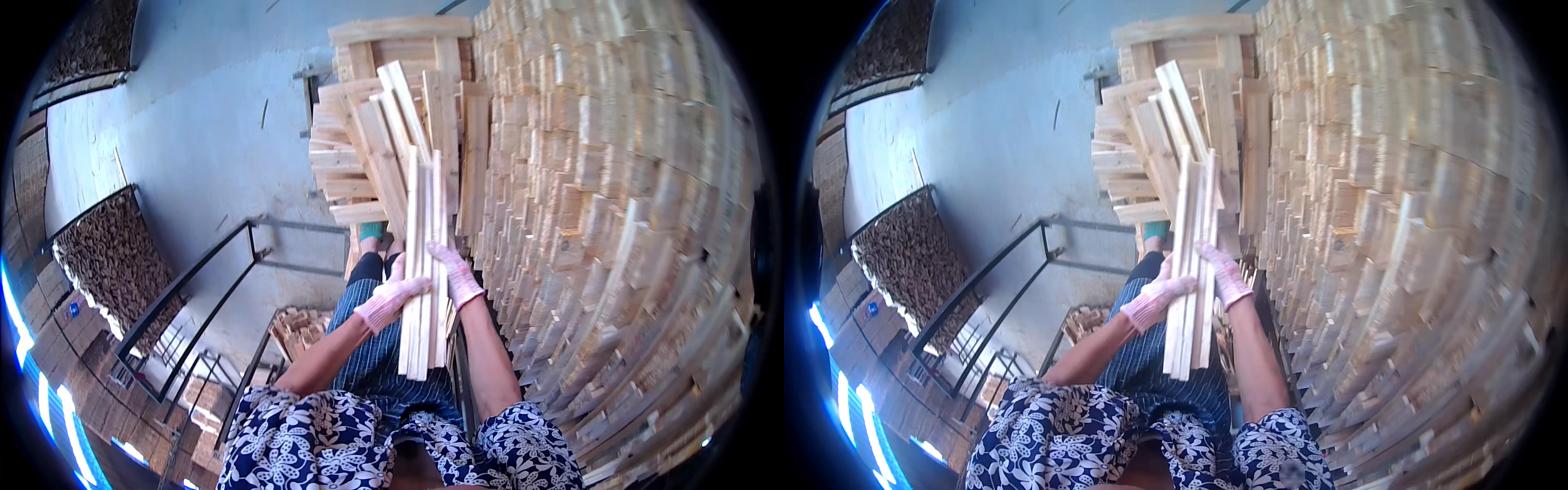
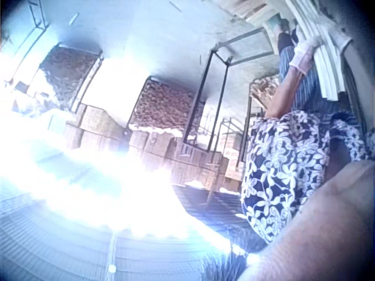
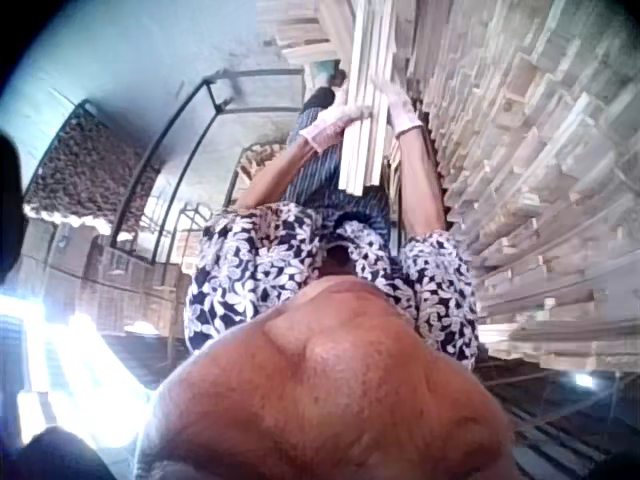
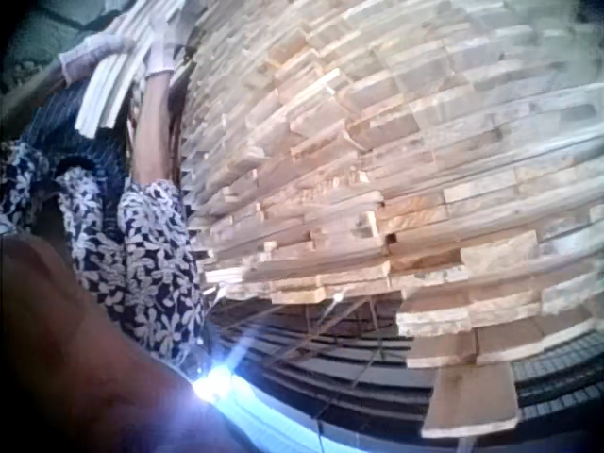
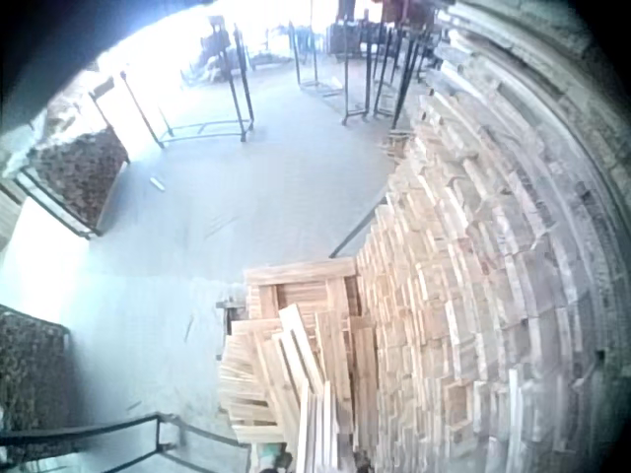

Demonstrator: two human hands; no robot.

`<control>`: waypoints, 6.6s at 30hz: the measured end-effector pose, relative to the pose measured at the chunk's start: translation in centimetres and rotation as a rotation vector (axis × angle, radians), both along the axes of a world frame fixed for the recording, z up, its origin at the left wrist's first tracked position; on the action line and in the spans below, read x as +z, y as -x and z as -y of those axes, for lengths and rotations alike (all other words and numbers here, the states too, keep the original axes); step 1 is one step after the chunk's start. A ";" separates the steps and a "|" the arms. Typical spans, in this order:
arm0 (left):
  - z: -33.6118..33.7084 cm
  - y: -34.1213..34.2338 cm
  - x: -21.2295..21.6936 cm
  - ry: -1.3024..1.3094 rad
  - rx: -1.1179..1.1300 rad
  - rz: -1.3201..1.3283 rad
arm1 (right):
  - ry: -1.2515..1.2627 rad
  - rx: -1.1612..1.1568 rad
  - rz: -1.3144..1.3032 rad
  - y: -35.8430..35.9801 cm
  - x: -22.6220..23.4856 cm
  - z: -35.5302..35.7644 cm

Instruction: The person repeatedly picks up wooden planks from a large pile and stacks them onto a growing stack. The person uses both hands to lift and place the planks, occasionally adjusting their position to align them.

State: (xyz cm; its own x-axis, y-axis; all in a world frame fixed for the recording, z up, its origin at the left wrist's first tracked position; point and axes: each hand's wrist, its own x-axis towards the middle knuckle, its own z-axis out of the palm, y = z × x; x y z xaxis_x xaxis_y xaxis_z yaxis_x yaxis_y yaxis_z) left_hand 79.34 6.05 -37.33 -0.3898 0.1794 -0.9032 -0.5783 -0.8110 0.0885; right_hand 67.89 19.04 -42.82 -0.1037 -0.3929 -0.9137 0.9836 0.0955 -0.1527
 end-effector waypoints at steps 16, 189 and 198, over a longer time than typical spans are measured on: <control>9.6 5.4 29.5 0.867 0.118 -0.655 | 0.140 0.156 -1.607 7.4 42.9 5.1; -14.7 18.5 38.2 0.537 -1.112 -1.715 | -1.472 1.152 -1.318 4.0 48.1 -29.4; -12.4 16.7 37.4 0.439 -1.078 -1.560 | -1.421 0.683 -1.322 8.2 47.0 -29.0</control>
